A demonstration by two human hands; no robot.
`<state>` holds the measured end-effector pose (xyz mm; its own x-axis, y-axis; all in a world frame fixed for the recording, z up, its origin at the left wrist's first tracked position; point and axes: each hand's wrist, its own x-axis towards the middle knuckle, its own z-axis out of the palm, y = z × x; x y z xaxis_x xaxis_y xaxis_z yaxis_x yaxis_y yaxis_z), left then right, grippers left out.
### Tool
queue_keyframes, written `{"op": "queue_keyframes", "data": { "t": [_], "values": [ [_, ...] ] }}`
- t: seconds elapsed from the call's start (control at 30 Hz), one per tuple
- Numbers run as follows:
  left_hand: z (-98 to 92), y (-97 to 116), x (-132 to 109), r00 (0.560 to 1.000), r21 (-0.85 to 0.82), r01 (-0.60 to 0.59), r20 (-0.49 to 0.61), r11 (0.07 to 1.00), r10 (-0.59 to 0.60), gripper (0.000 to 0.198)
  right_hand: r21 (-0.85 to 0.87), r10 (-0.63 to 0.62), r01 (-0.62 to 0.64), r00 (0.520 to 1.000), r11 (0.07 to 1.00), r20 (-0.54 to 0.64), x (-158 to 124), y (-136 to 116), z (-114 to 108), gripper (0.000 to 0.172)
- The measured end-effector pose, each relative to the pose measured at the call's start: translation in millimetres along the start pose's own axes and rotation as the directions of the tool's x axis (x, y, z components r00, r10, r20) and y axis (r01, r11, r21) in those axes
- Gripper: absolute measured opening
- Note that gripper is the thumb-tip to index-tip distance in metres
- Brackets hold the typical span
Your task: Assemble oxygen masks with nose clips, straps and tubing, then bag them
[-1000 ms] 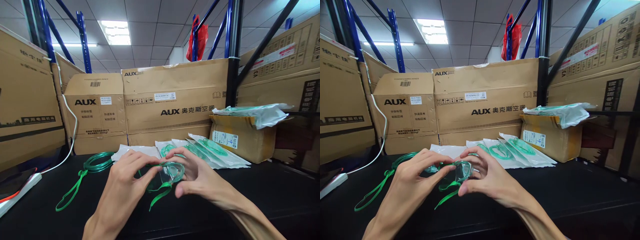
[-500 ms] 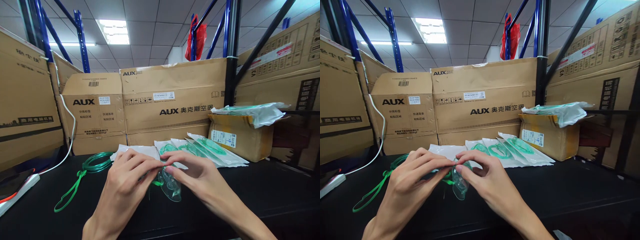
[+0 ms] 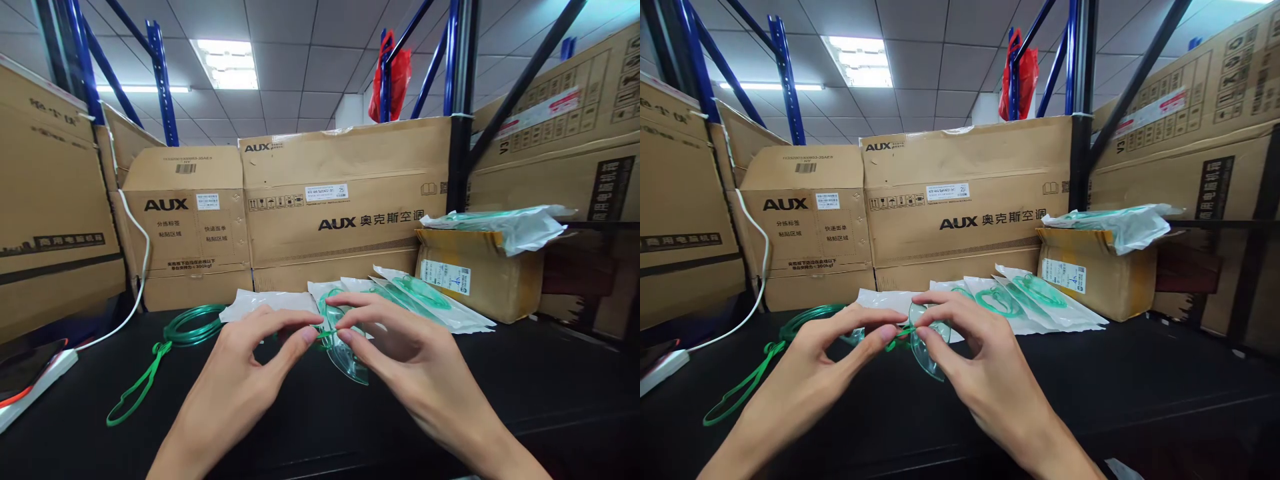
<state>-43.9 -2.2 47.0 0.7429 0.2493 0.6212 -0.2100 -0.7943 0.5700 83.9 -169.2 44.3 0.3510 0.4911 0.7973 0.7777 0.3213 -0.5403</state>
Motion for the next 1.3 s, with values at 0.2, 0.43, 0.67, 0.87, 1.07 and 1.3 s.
{"op": "queue_keyframes", "data": {
  "t": [0.2, 0.43, 0.67, 0.87, 1.07, 1.3],
  "values": [
    [-0.8, -3.2, 4.7, 0.985, -0.046, 0.066, 0.160, 0.997, -0.058, 0.020, -0.128, -0.086, 0.086, 0.996, 0.988, 0.000, -0.5, 2.9, -0.3, 0.012],
    [-6.5, -14.0, 4.9, 0.994, 0.079, 0.031, 0.106, 0.996, -0.039, 0.024, -0.155, -0.055, 0.057, 0.998, 0.986, 0.018, 1.2, 12.0, -3.2, 0.010],
    [0.9, -7.6, 1.4, 0.998, -0.041, 0.010, 0.055, 0.999, -0.008, 0.020, -0.156, -0.029, 0.037, 0.998, 0.987, 0.050, 0.8, 11.2, -3.6, 0.011],
    [18.6, 3.6, 0.1, 0.993, 0.001, -0.116, 0.011, 0.993, 0.116, 0.020, -0.112, -0.050, 0.056, 0.997, 0.992, 0.057, -0.1, 7.6, -2.5, 0.009],
    [25.0, 4.2, 0.8, 0.974, 0.011, -0.214, -0.079, 0.977, 0.215, 0.026, -0.141, -0.090, 0.096, 0.995, 0.985, 0.048, -1.0, 2.1, -2.4, 0.012],
    [24.5, 6.8, -1.7, 0.958, 0.059, -0.256, -0.121, 0.965, 0.262, 0.029, -0.145, -0.059, 0.063, 0.998, 0.987, 0.028, -2.0, -5.2, -2.8, 0.012]
  ]
}}
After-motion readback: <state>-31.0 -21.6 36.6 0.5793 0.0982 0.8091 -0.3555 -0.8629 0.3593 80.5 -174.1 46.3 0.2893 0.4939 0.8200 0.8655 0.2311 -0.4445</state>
